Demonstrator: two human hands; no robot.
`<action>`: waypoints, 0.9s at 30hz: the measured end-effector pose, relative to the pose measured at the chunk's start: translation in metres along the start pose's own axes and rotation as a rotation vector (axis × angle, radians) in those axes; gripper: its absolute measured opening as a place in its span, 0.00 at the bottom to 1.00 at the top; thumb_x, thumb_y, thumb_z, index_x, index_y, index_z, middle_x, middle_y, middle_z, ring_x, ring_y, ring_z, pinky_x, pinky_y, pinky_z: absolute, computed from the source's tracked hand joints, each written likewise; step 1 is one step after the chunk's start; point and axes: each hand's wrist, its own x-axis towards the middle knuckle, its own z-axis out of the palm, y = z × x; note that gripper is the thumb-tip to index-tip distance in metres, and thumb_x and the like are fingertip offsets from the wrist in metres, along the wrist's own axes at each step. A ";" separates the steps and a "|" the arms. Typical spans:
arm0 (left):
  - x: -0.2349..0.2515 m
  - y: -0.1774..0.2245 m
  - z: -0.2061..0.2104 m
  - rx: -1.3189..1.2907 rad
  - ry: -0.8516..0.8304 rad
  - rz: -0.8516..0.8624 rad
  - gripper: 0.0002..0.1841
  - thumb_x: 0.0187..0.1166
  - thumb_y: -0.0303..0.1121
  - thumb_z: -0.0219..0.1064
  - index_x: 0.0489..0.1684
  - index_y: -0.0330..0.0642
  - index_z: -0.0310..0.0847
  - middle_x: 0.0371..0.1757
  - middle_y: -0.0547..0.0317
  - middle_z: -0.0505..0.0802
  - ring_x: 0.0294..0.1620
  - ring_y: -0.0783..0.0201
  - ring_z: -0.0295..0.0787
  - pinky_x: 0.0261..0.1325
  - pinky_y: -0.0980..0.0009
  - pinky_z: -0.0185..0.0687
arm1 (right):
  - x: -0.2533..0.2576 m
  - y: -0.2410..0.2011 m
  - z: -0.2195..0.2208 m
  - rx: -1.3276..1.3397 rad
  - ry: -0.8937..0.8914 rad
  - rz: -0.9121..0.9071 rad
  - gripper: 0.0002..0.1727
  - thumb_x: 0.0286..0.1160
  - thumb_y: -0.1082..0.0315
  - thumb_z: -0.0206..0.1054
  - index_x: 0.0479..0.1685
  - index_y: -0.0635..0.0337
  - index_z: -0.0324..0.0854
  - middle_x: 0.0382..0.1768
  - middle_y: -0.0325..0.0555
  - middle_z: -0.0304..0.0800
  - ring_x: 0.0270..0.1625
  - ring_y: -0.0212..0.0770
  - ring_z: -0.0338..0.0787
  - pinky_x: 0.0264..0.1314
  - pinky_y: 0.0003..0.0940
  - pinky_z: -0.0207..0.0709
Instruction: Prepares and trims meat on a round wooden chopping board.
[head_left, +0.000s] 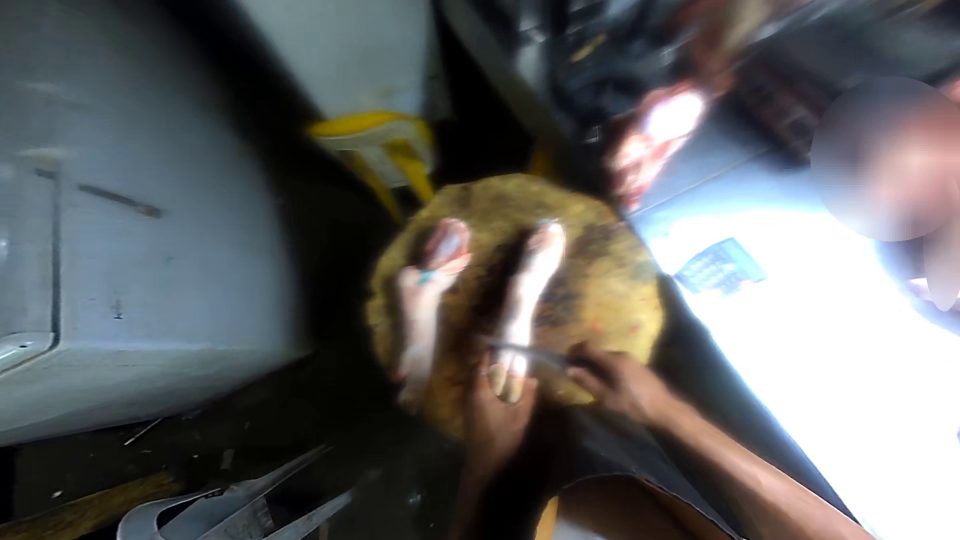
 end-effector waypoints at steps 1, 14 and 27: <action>0.000 -0.002 0.000 -0.007 -0.004 0.005 0.44 0.59 0.41 0.84 0.80 0.32 0.72 0.59 0.45 0.92 0.56 0.61 0.91 0.64 0.63 0.85 | 0.009 0.008 0.000 -0.011 0.003 0.041 0.28 0.86 0.35 0.54 0.64 0.47 0.82 0.32 0.41 0.89 0.32 0.40 0.89 0.38 0.47 0.84; 0.000 -0.009 0.001 0.022 0.027 0.000 0.44 0.56 0.42 0.84 0.77 0.29 0.74 0.55 0.43 0.94 0.52 0.61 0.93 0.61 0.62 0.86 | 0.024 0.016 0.002 0.040 -0.036 -0.045 0.29 0.84 0.35 0.57 0.63 0.49 0.83 0.31 0.42 0.89 0.32 0.39 0.88 0.38 0.46 0.84; 0.005 -0.024 0.000 -0.016 0.056 0.075 0.40 0.57 0.41 0.83 0.72 0.27 0.78 0.52 0.48 0.95 0.49 0.72 0.92 0.58 0.74 0.86 | 0.097 0.075 -0.012 -0.286 0.164 0.229 0.35 0.82 0.29 0.49 0.69 0.43 0.81 0.42 0.52 0.94 0.46 0.57 0.95 0.48 0.62 0.85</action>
